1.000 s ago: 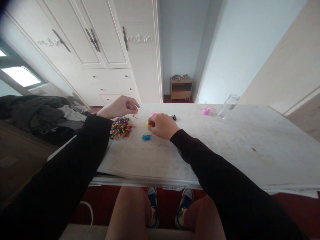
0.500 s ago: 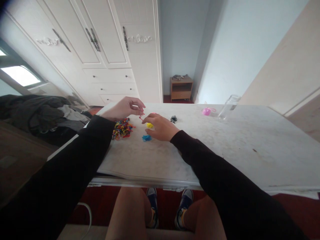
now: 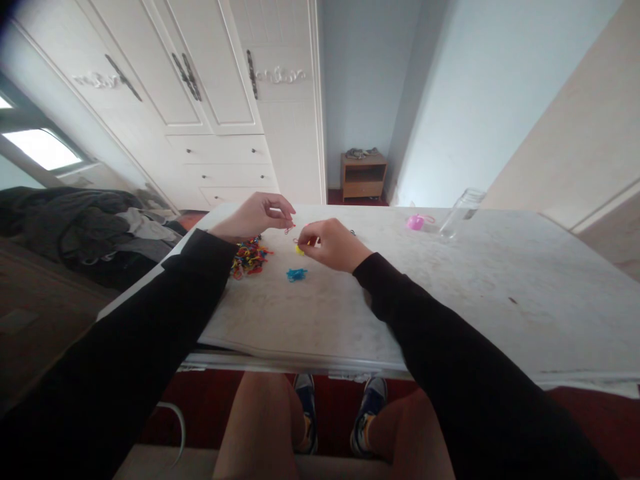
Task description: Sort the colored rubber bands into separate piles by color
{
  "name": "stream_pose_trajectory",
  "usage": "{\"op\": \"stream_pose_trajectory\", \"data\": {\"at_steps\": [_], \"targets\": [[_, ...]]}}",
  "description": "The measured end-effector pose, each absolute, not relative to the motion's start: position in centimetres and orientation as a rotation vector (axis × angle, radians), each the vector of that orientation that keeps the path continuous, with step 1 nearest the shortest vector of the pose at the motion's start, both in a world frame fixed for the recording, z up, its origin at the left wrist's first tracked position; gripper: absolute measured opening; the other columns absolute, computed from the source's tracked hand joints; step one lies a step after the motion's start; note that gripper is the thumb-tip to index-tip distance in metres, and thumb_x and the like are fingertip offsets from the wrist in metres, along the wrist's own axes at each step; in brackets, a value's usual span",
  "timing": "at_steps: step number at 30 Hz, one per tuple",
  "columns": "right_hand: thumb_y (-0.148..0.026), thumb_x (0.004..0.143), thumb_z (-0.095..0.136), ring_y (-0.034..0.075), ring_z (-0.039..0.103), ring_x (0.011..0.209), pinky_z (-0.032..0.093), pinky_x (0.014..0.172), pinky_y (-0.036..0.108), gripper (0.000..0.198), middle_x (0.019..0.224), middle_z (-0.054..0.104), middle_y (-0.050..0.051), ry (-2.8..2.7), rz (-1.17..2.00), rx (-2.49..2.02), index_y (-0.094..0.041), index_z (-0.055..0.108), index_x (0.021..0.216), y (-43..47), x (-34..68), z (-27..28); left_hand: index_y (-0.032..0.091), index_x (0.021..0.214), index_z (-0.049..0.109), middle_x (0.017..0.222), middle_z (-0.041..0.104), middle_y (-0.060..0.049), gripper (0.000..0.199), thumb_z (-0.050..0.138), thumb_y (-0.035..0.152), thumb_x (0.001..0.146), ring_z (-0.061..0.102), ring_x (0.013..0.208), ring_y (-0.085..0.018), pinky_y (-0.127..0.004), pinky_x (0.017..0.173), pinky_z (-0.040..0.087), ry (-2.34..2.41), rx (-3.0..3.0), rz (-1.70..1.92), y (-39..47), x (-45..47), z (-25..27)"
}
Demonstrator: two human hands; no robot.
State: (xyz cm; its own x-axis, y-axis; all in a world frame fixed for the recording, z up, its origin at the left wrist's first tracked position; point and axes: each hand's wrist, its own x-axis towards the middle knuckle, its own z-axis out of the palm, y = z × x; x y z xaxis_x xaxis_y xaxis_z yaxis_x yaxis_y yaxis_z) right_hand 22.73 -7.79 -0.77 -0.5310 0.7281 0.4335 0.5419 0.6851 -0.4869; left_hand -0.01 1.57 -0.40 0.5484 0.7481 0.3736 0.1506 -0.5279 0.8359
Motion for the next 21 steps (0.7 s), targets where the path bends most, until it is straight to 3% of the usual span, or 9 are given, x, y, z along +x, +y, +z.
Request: {"op": "stream_pose_trajectory", "data": {"at_steps": [5, 10, 15, 21], "targets": [[-0.008, 0.077, 0.069, 0.015, 0.064, 0.065, 0.046, 0.067, 0.029, 0.010, 0.068, 0.072, 0.002, -2.285, 0.343, -1.244, -0.016, 0.076, 0.076, -7.0, 26.8, 1.1, 0.015, 0.082, 0.074, 0.077, 0.074, -0.003, 0.022, 0.089, 0.016, 0.065, 0.072, 0.070, -0.013, -0.026, 0.068, 0.060, 0.714, 1.987, 0.944, 1.6, 0.3, -0.7], [-0.012, 0.076, 0.074, 0.016, 0.070, 0.069, 0.050, 0.067, 0.029, 0.014, 0.077, 0.079, 0.003, -2.331, 0.530, -1.351, -0.017, 0.079, 0.088, -6.8, 28.8, 1.9, 0.015, 0.084, 0.074, 0.076, 0.075, -0.003, 0.024, 0.090, 0.017, 0.066, 0.072, 0.068, -0.013, -0.027, 0.069, 0.060, 0.715, 1.993, 0.880, 1.6, 0.4, -0.9], [-0.013, 0.076, 0.073, 0.015, 0.068, 0.066, 0.049, 0.067, 0.029, 0.010, 0.071, 0.077, 0.002, -2.463, 0.582, -1.368, -0.019, 0.082, 0.075, -6.9, 28.9, 2.1, 0.015, 0.085, 0.073, 0.077, 0.075, -0.003, 0.028, 0.092, 0.022, 0.066, 0.074, 0.071, -0.014, -0.030, 0.074, 0.063, 0.704, 2.001, 0.852, 1.7, 0.4, -1.0], [-0.020, 0.073, 0.079, 0.016, 0.068, 0.068, 0.049, 0.065, 0.028, 0.003, 0.073, 0.078, 0.001, -2.501, 0.660, -1.358, -0.021, 0.082, 0.074, -6.7, 29.4, 1.8, 0.016, 0.085, 0.072, 0.078, 0.074, -0.003, 0.029, 0.092, 0.024, 0.067, 0.073, 0.071, -0.013, -0.029, 0.073, 0.062, 0.690, 2.009, 0.838, 1.8, 0.3, -1.1]]}}
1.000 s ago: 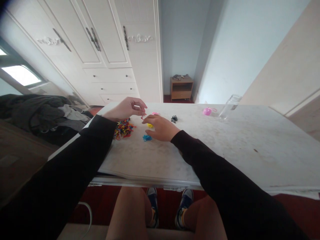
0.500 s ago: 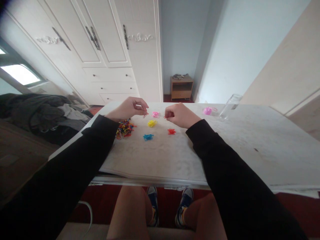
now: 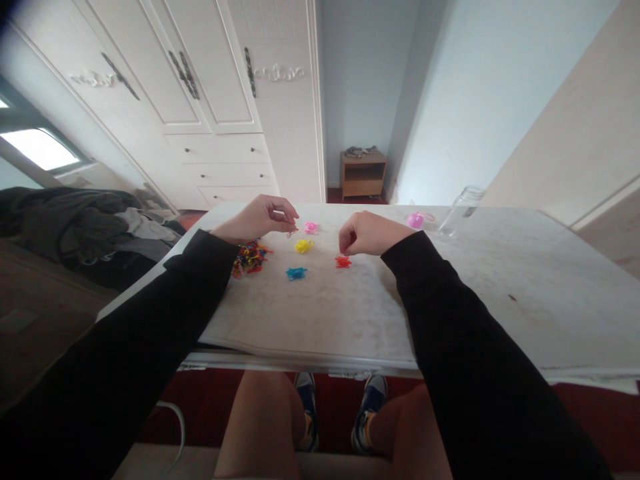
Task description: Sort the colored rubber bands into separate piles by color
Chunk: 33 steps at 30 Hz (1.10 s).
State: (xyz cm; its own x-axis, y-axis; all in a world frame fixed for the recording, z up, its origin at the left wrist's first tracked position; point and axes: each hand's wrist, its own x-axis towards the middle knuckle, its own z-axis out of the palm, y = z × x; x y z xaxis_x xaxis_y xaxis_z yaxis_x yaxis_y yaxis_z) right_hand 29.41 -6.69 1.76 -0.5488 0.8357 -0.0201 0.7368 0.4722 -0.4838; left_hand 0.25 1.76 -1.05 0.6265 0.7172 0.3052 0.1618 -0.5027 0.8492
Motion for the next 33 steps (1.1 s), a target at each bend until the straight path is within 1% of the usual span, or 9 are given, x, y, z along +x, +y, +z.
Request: {"op": "stream_pose_trajectory", "data": {"at_steps": [2, 5, 8, 11, 16, 21, 25, 28, 33], "targets": [[-0.022, 0.073, 0.082, 0.016, 0.067, 0.064, 0.048, 0.062, 0.029, 0.001, 0.070, 0.077, 0.001, -2.505, 0.690, -1.370, -0.021, 0.082, 0.073, -6.6, 29.6, 1.5, 0.016, 0.086, 0.072, 0.078, 0.075, -0.003, 0.028, 0.092, 0.023, 0.066, 0.073, 0.071, -0.013, -0.028, 0.072, 0.062, 0.690, 1.999, 0.832, 1.7, 0.3, -1.1], [-0.024, 0.072, 0.085, 0.016, 0.066, 0.061, 0.047, 0.059, 0.029, 0.005, 0.068, 0.075, 0.000, -2.526, 0.686, -1.369, -0.021, 0.081, 0.073, -6.5, 29.7, 1.3, 0.016, 0.085, 0.073, 0.078, 0.075, -0.003, 0.028, 0.092, 0.022, 0.065, 0.073, 0.071, -0.013, -0.028, 0.070, 0.061, 0.697, 1.987, 0.840, 1.6, 0.5, -1.1], [-0.024, 0.072, 0.084, 0.016, 0.065, 0.062, 0.045, 0.059, 0.029, 0.005, 0.067, 0.074, 0.001, -2.533, 0.602, -1.332, -0.021, 0.081, 0.074, -6.8, 29.4, 1.5, 0.016, 0.083, 0.073, 0.079, 0.075, -0.003, 0.027, 0.092, 0.022, 0.066, 0.073, 0.072, -0.014, -0.029, 0.071, 0.062, 0.699, 1.988, 0.859, 1.3, 0.7, -1.1], [-0.021, 0.076, 0.080, 0.015, 0.064, 0.064, 0.045, 0.062, 0.029, 0.001, 0.070, 0.074, 0.001, -2.521, 0.482, -1.275, -0.020, 0.080, 0.077, -7.2, 28.4, 1.7, 0.015, 0.083, 0.072, 0.079, 0.074, -0.003, 0.027, 0.092, 0.022, 0.067, 0.073, 0.075, -0.014, -0.030, 0.074, 0.063, 0.684, 1.988, 0.849, 0.9, 1.1, -1.0], [-0.021, 0.083, 0.075, 0.016, 0.065, 0.073, 0.048, 0.070, 0.030, 0.008, 0.083, 0.077, 0.005, -2.439, 0.338, -1.114, -0.017, 0.080, 0.088, -7.7, 26.3, 1.3, 0.016, 0.082, 0.072, 0.079, 0.074, -0.003, 0.027, 0.092, 0.023, 0.066, 0.073, 0.076, -0.014, -0.030, 0.075, 0.063, 0.640, 1.975, 0.813, 0.2, 1.6, -1.0], [-0.026, 0.087, 0.076, 0.020, 0.071, 0.091, 0.054, 0.081, 0.032, 0.026, 0.107, 0.081, 0.008, -2.411, 0.463, -0.947, -0.017, 0.079, 0.111, -8.2, 25.0, 0.4, 0.015, 0.084, 0.071, 0.080, 0.073, -0.002, 0.028, 0.092, 0.025, 0.068, 0.072, 0.078, -0.014, -0.030, 0.076, 0.062, 0.570, 1.950, 0.830, -0.1, 1.9, -0.9], [-0.024, 0.087, 0.078, 0.022, 0.072, 0.102, 0.057, 0.088, 0.036, 0.040, 0.124, 0.079, 0.010, -2.417, 0.529, -0.864, -0.019, 0.075, 0.127, -8.3, 24.5, -0.5, 0.015, 0.084, 0.071, 0.084, 0.073, -0.003, 0.022, 0.088, 0.022, 0.073, 0.072, 0.079, -0.013, -0.029, 0.077, 0.062, 0.539, 1.942, 0.863, -0.3, 2.1, -0.9], [-0.024, 0.087, 0.078, 0.022, 0.073, 0.103, 0.058, 0.092, 0.038, 0.043, 0.126, 0.078, 0.011, -2.437, 0.519, -0.835, -0.018, 0.073, 0.130, -8.1, 24.3, -0.9, 0.015, 0.084, 0.072, 0.086, 0.074, -0.004, 0.018, 0.087, 0.019, 0.073, 0.072, 0.081, -0.013, -0.030, 0.079, 0.061, 0.542, 1.972, 0.880, -0.3, 2.2, -0.9], [-0.024, 0.089, 0.076, 0.023, 0.072, 0.101, 0.058, 0.091, 0.039, 0.037, 0.121, 0.078, 0.013, -2.446, 0.495, -0.839, -0.017, 0.075, 0.125, -8.1, 24.1, -1.1, 0.016, 0.085, 0.074, 0.090, 0.077, -0.005, 0.018, 0.087, 0.021, 0.074, 0.073, 0.085, -0.015, -0.032, 0.084, 0.062, 0.584, 1.982, 0.879, -0.3, 2.2, -1.0]]}}
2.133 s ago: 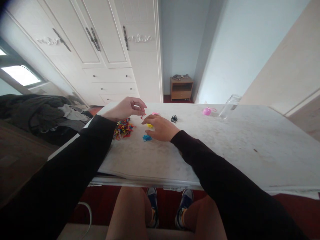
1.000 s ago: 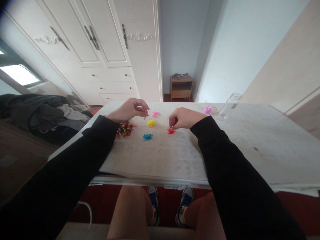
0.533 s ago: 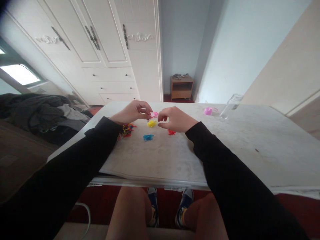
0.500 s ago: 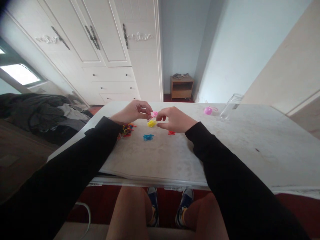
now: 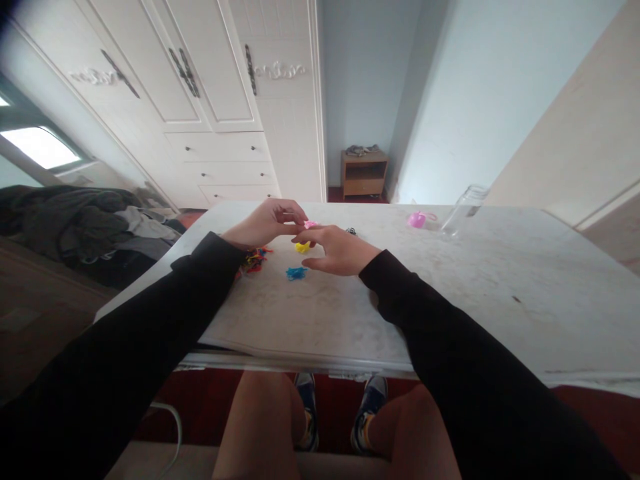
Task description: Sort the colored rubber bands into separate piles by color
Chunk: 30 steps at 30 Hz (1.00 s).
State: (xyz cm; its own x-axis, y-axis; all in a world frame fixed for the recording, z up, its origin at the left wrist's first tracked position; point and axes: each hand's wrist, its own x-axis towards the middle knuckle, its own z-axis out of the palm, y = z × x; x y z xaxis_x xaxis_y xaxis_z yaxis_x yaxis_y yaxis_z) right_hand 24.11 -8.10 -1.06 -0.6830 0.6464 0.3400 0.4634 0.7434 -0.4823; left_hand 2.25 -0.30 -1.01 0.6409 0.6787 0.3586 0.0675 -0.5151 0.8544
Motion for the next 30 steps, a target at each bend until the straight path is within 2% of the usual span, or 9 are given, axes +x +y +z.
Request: {"op": "stream_pose_trajectory", "data": {"at_steps": [8, 18, 30], "targets": [[-0.019, 0.089, 0.070, 0.020, 0.072, 0.094, 0.056, 0.083, 0.034, 0.019, 0.106, 0.080, 0.009, -2.365, 0.488, -0.895, -0.016, 0.076, 0.107, -8.40, 23.84, -0.55, 0.014, 0.095, 0.076, 0.092, 0.082, -0.009, 0.025, 0.088, 0.027, 0.079, 0.077, 0.085, -0.017, -0.031, 0.080, 0.062, 0.508, 1.912, 0.765, -0.41, 2.08, -0.98], [-0.018, 0.088, 0.063, 0.016, 0.068, 0.075, 0.053, 0.073, 0.030, 0.012, 0.086, 0.079, 0.005, -2.213, 0.413, -0.979, -0.017, 0.075, 0.087, -7.99, 24.06, -0.39, 0.014, 0.090, 0.075, 0.088, 0.081, -0.006, 0.024, 0.091, 0.027, 0.077, 0.076, 0.081, -0.015, -0.032, 0.082, 0.063, 0.545, 1.846, 0.801, -0.41, 2.22, -1.19], [-0.019, 0.086, 0.065, 0.015, 0.065, 0.068, 0.050, 0.067, 0.028, 0.013, 0.080, 0.078, 0.005, -2.169, 0.383, -0.986, -0.016, 0.077, 0.084, -8.06, 23.95, -0.20, 0.015, 0.089, 0.075, 0.082, 0.078, -0.004, 0.020, 0.089, 0.022, 0.078, 0.071, 0.074, -0.011, -0.028, 0.077, 0.060, 0.508, 1.849, 0.785, -0.31, 2.23, -1.16]]}}
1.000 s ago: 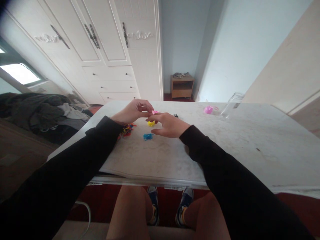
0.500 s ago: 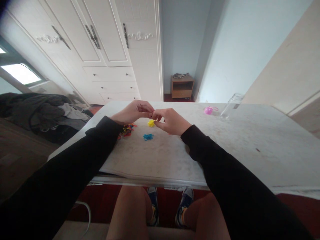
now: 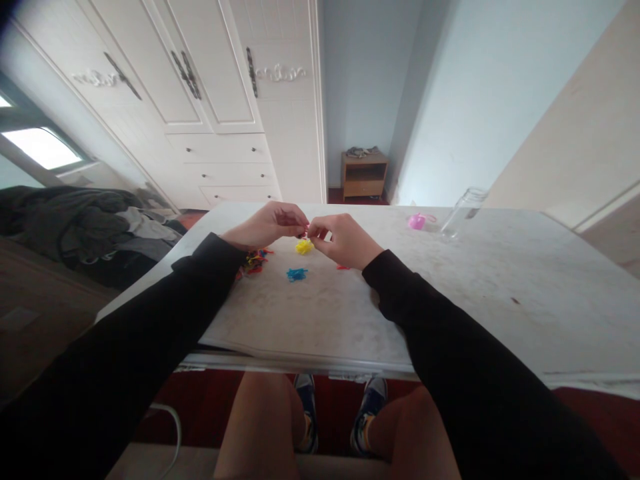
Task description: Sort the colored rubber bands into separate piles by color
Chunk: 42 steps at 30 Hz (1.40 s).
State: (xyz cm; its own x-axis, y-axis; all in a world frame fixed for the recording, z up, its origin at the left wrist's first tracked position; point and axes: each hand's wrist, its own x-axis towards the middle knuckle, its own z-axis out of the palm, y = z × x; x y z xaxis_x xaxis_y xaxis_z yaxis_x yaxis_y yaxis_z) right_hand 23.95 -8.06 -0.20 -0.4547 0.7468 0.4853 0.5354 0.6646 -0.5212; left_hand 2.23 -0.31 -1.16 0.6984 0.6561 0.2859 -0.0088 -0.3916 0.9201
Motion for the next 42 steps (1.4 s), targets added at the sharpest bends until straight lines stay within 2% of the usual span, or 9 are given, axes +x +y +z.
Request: {"op": "stream_pose_trajectory", "data": {"at_steps": [14, 22, 25, 31, 42], "targets": [[-0.016, 0.084, 0.065, 0.015, 0.066, 0.069, 0.050, 0.065, 0.027, 0.013, 0.084, 0.079, 0.006, -2.096, 0.306, -0.975, -0.016, 0.078, 0.083, -7.9, 24.0, -0.3, 0.013, 0.088, 0.074, 0.080, 0.077, -0.004, 0.023, 0.090, 0.026, 0.078, 0.070, 0.073, -0.012, -0.029, 0.076, 0.060, 0.482, 1.838, 0.812, -0.1, 2.3, -1.5], [-0.016, 0.082, 0.070, 0.015, 0.065, 0.069, 0.049, 0.067, 0.029, 0.009, 0.082, 0.077, 0.005, -2.117, 0.267, -1.016, -0.017, 0.078, 0.080, -7.8, 24.2, -0.3, 0.014, 0.087, 0.074, 0.079, 0.075, -0.002, 0.028, 0.095, 0.026, 0.072, 0.070, 0.074, -0.011, -0.026, 0.074, 0.059, 0.459, 1.696, 0.895, 0.0, 2.6, -1.9], [-0.019, 0.083, 0.074, 0.015, 0.065, 0.069, 0.047, 0.068, 0.029, 0.007, 0.079, 0.076, 0.004, -2.104, 0.260, -1.074, -0.017, 0.078, 0.078, -7.7, 24.2, -0.4, 0.014, 0.086, 0.073, 0.080, 0.075, -0.002, 0.031, 0.097, 0.027, 0.070, 0.071, 0.075, -0.011, -0.027, 0.076, 0.059, 0.453, 1.635, 0.903, -0.3, 2.7, -1.9], [-0.036, 0.087, 0.082, 0.015, 0.063, 0.065, 0.044, 0.065, 0.030, 0.021, 0.078, 0.076, 0.004, -2.065, 0.264, -1.097, -0.017, 0.079, 0.079, -8.2, 23.8, -0.1, 0.014, 0.085, 0.073, 0.081, 0.075, -0.003, 0.027, 0.094, 0.028, 0.074, 0.071, 0.078, -0.013, -0.032, 0.082, 0.059, 0.479, 1.672, 0.897, -0.8, 2.9, -1.7], [-0.021, 0.088, 0.076, 0.014, 0.060, 0.065, 0.042, 0.063, 0.029, 0.007, 0.080, 0.073, 0.003, -2.097, 0.180, -1.037, -0.019, 0.083, 0.086, -8.3, 23.2, -0.6, 0.015, 0.083, 0.074, 0.086, 0.078, -0.004, 0.021, 0.091, 0.022, 0.074, 0.072, 0.082, -0.013, -0.027, 0.078, 0.057, 0.424, 1.716, 0.844, -0.8, 3.3, -2.1]]}}
